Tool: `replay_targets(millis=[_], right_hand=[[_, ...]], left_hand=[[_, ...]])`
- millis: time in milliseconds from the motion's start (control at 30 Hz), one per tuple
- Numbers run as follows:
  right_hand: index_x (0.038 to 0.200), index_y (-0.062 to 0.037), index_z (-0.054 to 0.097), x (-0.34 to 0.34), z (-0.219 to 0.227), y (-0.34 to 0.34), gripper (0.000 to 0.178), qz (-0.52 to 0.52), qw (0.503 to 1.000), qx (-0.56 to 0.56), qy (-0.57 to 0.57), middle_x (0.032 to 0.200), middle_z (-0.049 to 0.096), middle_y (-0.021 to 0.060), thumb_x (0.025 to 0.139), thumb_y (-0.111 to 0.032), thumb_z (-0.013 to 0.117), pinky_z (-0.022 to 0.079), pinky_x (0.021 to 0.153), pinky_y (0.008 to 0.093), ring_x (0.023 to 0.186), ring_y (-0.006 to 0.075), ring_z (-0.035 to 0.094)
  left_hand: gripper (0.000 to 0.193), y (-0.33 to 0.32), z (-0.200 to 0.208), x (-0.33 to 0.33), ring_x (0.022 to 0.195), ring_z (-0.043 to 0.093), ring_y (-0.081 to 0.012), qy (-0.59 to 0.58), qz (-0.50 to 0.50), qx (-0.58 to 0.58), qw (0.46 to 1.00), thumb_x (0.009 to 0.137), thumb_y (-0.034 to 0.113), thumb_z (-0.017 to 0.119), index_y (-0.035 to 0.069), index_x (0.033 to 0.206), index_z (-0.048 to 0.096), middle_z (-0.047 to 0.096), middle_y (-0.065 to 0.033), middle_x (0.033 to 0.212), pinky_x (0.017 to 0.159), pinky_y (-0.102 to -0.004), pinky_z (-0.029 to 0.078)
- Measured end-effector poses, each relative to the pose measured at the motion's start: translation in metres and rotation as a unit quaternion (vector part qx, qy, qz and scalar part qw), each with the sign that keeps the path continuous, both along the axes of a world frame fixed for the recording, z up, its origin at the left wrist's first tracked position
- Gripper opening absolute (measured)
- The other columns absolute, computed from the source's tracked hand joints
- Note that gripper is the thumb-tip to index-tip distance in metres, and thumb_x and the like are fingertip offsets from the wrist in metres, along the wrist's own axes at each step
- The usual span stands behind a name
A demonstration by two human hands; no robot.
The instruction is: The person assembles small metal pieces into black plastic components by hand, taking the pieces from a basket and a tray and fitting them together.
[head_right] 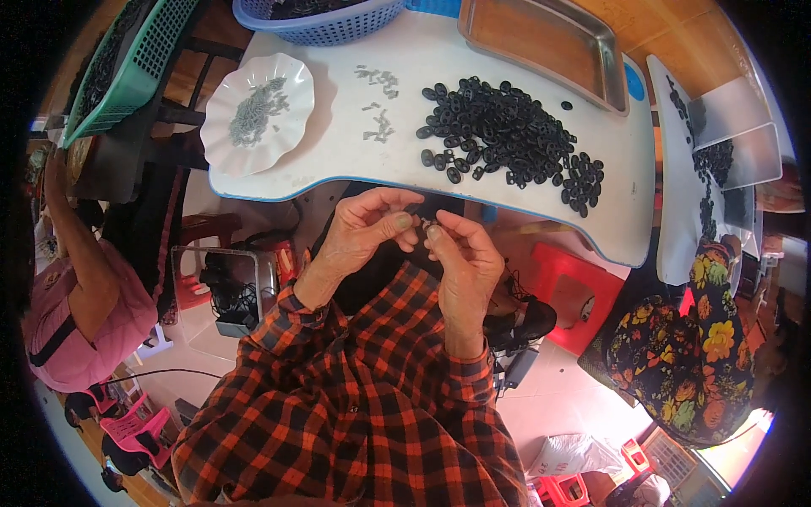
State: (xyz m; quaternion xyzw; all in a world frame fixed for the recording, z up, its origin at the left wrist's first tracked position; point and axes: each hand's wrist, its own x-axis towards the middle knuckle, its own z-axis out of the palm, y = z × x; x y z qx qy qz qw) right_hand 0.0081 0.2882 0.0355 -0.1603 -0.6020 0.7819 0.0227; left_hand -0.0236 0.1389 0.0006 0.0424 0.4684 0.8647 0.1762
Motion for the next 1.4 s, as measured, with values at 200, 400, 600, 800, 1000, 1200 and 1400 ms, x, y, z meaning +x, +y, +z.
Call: replay_targets(millis=[200,400,600,800,1000,1200,1400], right_hand=[[0.099,0.0000,0.063,0.0002,-0.0051,0.0003,0.014,0.015,1.000,-0.003,0.025,0.085,0.064,0.0042,0.086,-0.001,0.063,0.045,0.060,0.0193,0.071,0.0076,0.058],[0.098,-0.0018,0.062,-0.0015,-0.0049,-0.0020,0.011,0.003,1.000,0.020,0.022,0.088,0.066,0.0067,0.088,-0.006,0.061,0.045,0.058,0.0191,0.073,0.0084,0.060],[0.099,-0.0030,0.059,-0.0016,-0.0037,0.0051,0.010,0.021,0.999,0.039,-0.018,0.089,0.067,0.0080,0.090,-0.007,0.060,0.045,0.057,0.0188,0.073,0.0086,0.061],[0.098,-0.0011,0.062,-0.0013,-0.0049,0.0037,0.011,0.009,0.999,0.050,0.011,0.088,0.067,0.0089,0.089,-0.007,0.060,0.045,0.058,0.0193,0.071,0.0086,0.060],[0.098,0.0020,0.062,-0.0011,-0.0041,0.0039,0.012,-0.003,1.000,-0.002,0.005,0.087,0.067,0.0095,0.087,-0.004,0.061,0.045,0.058,0.0195,0.069,0.0093,0.059],[0.102,0.0020,0.061,-0.0009,-0.0090,0.0052,0.016,-0.003,1.000,-0.030,0.007,0.085,0.067,0.0100,0.086,-0.001,0.062,0.044,0.056,0.0194,0.067,0.0092,0.059],[0.101,0.0023,0.062,-0.0014,-0.0071,0.0035,0.016,0.002,1.000,-0.026,-0.009,0.086,0.067,0.0101,0.086,-0.002,0.063,0.044,0.056,0.0193,0.068,0.0091,0.059]], left_hand=[[0.022,0.0026,-0.0037,0.0004,0.071,0.066,-0.0147,-0.040,0.007,0.040,0.998,0.095,0.013,0.052,-0.005,0.105,0.059,0.064,-0.0099,0.087,0.064,-0.0260,0.057],[0.021,0.0020,-0.0039,-0.0007,0.070,0.066,-0.0154,-0.076,0.033,0.079,0.993,0.095,0.013,0.052,-0.005,0.105,0.059,0.064,-0.0116,0.088,0.059,-0.0274,0.059],[0.024,0.0026,-0.0047,-0.0002,0.070,0.066,-0.0145,-0.095,0.037,0.076,0.992,0.093,0.009,0.054,-0.003,0.113,0.058,0.064,-0.0113,0.089,0.061,-0.0265,0.058],[0.028,0.0033,-0.0059,0.0004,0.073,0.064,-0.0125,-0.057,0.022,0.053,0.997,0.089,0.004,0.058,-0.002,0.117,0.057,0.064,-0.0091,0.090,0.063,-0.0249,0.057],[0.031,0.0034,-0.0031,0.0029,0.072,0.062,-0.0084,0.003,0.006,-0.023,1.000,0.088,0.001,0.059,-0.001,0.118,0.057,0.063,-0.0054,0.087,0.064,-0.0219,0.056],[0.032,0.0041,-0.0008,0.0042,0.071,0.061,-0.0075,0.009,0.009,-0.026,1.000,0.087,0.000,0.060,-0.001,0.119,0.057,0.063,-0.0048,0.087,0.062,-0.0208,0.055],[0.032,0.0017,-0.0030,0.0037,0.072,0.062,-0.0079,0.010,-0.001,-0.032,0.999,0.087,0.000,0.060,-0.001,0.120,0.056,0.062,-0.0051,0.090,0.062,-0.0209,0.055]])
